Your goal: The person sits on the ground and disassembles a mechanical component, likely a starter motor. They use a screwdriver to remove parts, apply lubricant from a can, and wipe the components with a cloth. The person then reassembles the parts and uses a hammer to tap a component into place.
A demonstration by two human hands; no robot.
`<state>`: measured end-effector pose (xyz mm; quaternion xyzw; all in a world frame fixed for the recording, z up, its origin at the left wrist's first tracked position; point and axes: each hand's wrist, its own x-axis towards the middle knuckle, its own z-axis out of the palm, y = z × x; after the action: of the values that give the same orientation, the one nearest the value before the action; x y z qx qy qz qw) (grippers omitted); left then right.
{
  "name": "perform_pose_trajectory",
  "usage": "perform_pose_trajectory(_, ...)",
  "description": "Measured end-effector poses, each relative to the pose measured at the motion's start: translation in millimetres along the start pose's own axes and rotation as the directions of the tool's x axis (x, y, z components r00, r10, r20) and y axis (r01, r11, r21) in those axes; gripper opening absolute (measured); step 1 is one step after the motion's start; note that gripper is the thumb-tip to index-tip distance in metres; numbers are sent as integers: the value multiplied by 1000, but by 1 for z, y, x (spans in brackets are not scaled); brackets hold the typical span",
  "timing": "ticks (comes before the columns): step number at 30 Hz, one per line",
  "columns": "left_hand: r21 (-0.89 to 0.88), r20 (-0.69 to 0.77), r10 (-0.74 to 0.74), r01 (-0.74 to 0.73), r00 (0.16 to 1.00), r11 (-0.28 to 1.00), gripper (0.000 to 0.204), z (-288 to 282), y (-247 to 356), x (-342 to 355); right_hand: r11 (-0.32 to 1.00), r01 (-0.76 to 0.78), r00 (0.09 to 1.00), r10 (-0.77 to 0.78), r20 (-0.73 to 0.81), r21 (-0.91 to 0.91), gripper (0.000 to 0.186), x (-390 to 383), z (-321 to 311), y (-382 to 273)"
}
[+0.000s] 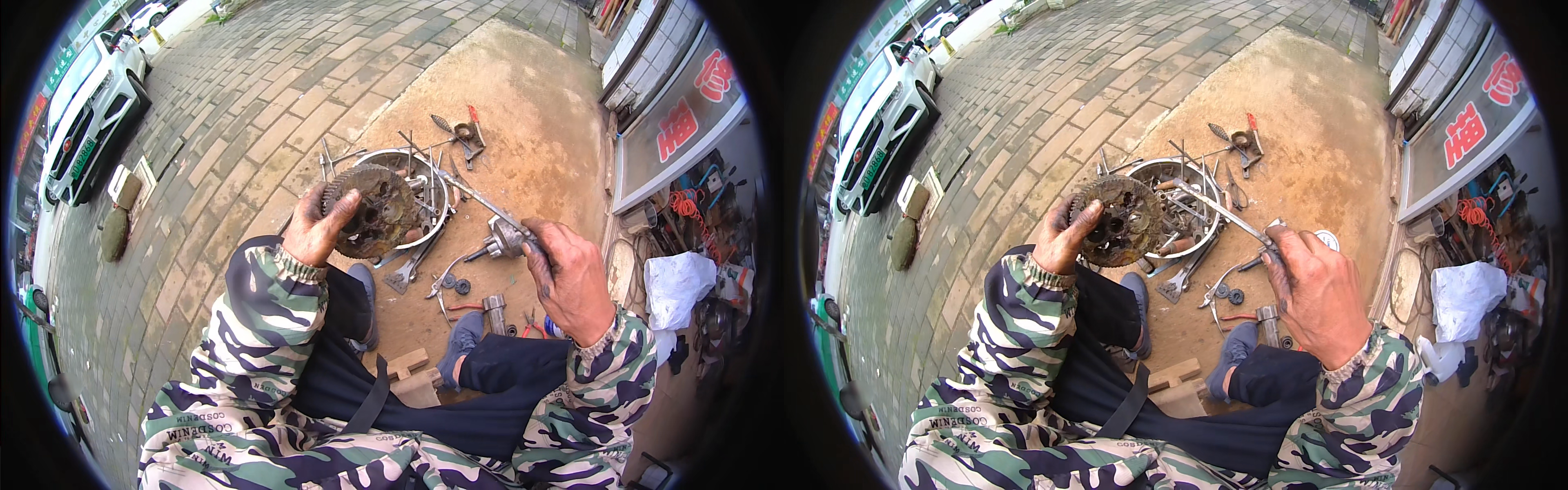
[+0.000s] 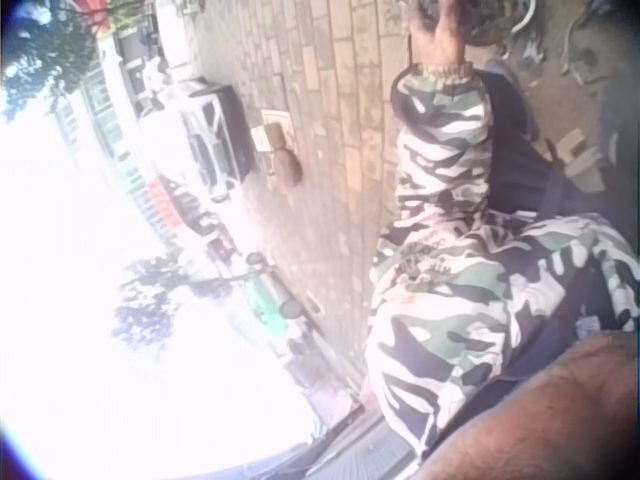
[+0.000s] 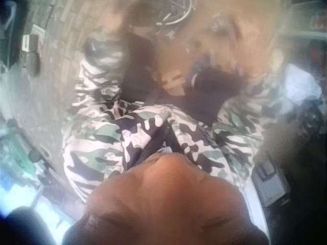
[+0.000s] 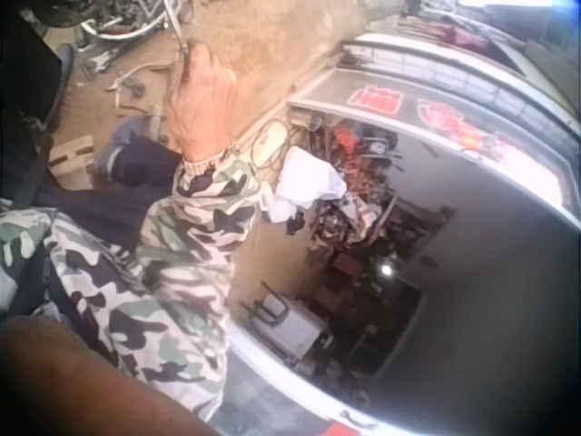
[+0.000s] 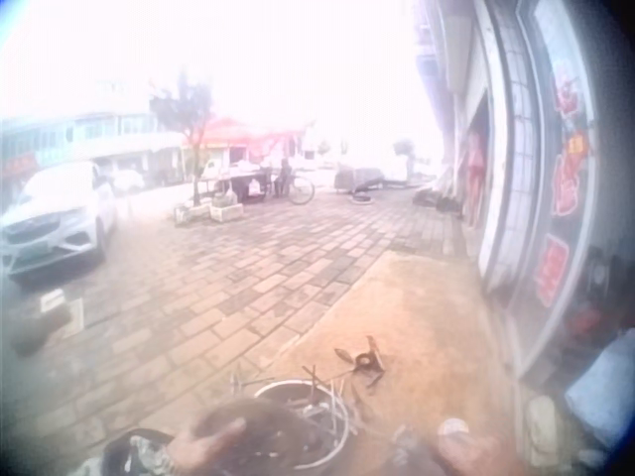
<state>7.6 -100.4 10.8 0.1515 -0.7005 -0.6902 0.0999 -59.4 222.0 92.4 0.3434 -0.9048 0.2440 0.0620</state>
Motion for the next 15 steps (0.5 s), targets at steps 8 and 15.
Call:
perform_pose_trajectory(8,26,69,-179,178,981,984,50,1,-8,-2,904,187,982,-177,61,-385,33,-4,16,-15)
perform_pose_trajectory(15,-98,183,-243,264,953,960,46,1,-30,5,802,283,948,-317,26,-527,31,2,10,-13)
